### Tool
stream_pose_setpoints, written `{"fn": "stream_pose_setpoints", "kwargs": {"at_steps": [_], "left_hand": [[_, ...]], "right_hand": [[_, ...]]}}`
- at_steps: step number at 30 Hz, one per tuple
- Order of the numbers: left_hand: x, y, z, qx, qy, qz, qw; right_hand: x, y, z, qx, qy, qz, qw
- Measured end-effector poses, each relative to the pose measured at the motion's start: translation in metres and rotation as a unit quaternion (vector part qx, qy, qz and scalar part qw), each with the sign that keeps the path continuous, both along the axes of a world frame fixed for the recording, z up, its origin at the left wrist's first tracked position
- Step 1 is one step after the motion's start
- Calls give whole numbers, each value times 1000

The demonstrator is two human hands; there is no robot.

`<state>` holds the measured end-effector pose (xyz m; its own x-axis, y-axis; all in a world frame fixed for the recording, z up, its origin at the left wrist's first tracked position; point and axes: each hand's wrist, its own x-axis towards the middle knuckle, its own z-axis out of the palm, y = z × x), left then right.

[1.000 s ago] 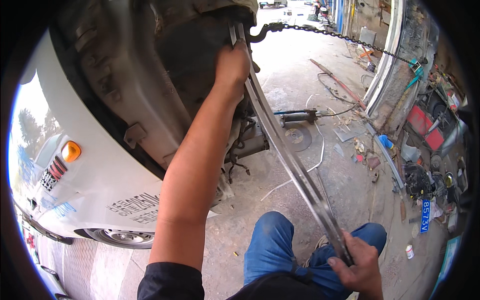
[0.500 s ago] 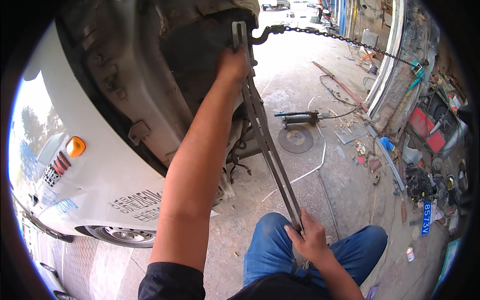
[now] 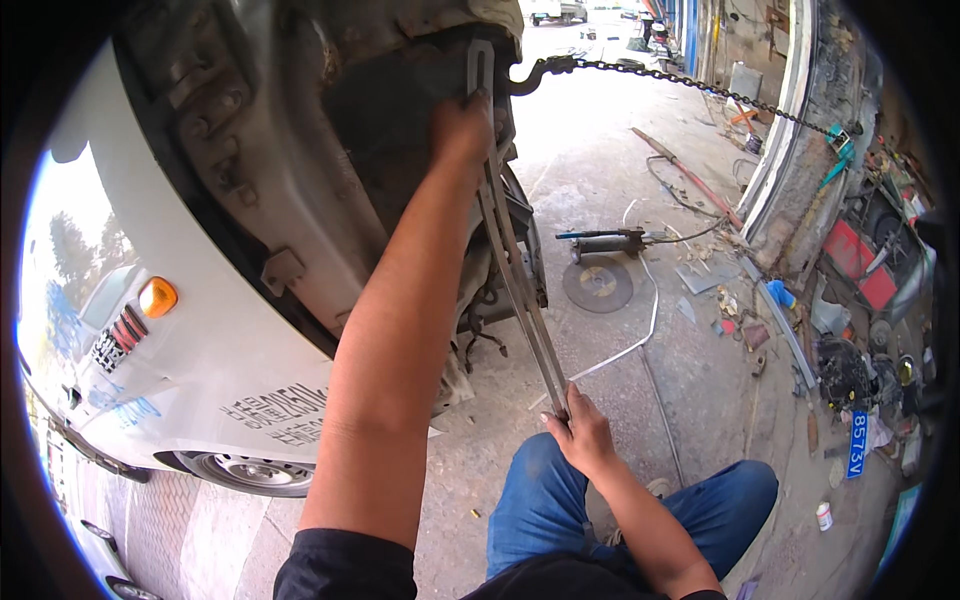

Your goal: The person uses a long metal bar to pry and adjust the front bumper area of a white car. They repeatedly insert the bar into the bumper and apply leverage to reposition the damaged panel.

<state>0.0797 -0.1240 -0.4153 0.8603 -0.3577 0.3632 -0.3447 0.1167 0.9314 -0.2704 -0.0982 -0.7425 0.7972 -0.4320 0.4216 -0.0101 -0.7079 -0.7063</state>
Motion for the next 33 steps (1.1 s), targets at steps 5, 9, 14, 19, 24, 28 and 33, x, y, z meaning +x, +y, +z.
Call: {"fn": "stream_pose_setpoints", "kwargs": {"at_steps": [5, 9, 14, 19, 24, 28, 33], "left_hand": [[3, -2, 0, -13, 1, -4, 1000], [2, -2, 0, -12, 8, -4, 1000], [-18, 2, -3, 56, 69, -129, 988], [-63, 3, 6, 77, -73, -320, 941], [-102, 9, 14, -38, -20, -290, 956], [-126, 19, 24, -94, -98, -155, 978], [-226, 40, -16, -71, -368, 48, 926]], "right_hand": [[16, -25, -16, 15, 24, -17, 999], [21, -37, -22, 45, 11, -21, 999], [-4, -48, -36, 120, 128, -8, 984], [-26, -67, -67, 121, 106, -64, 985], [-30, -100, -39, 167, 76, -264, 947], [-35, -81, 54, 582, 62, -19, 811], [-6, -57, 166, 711, -60, 245, 656]]}}
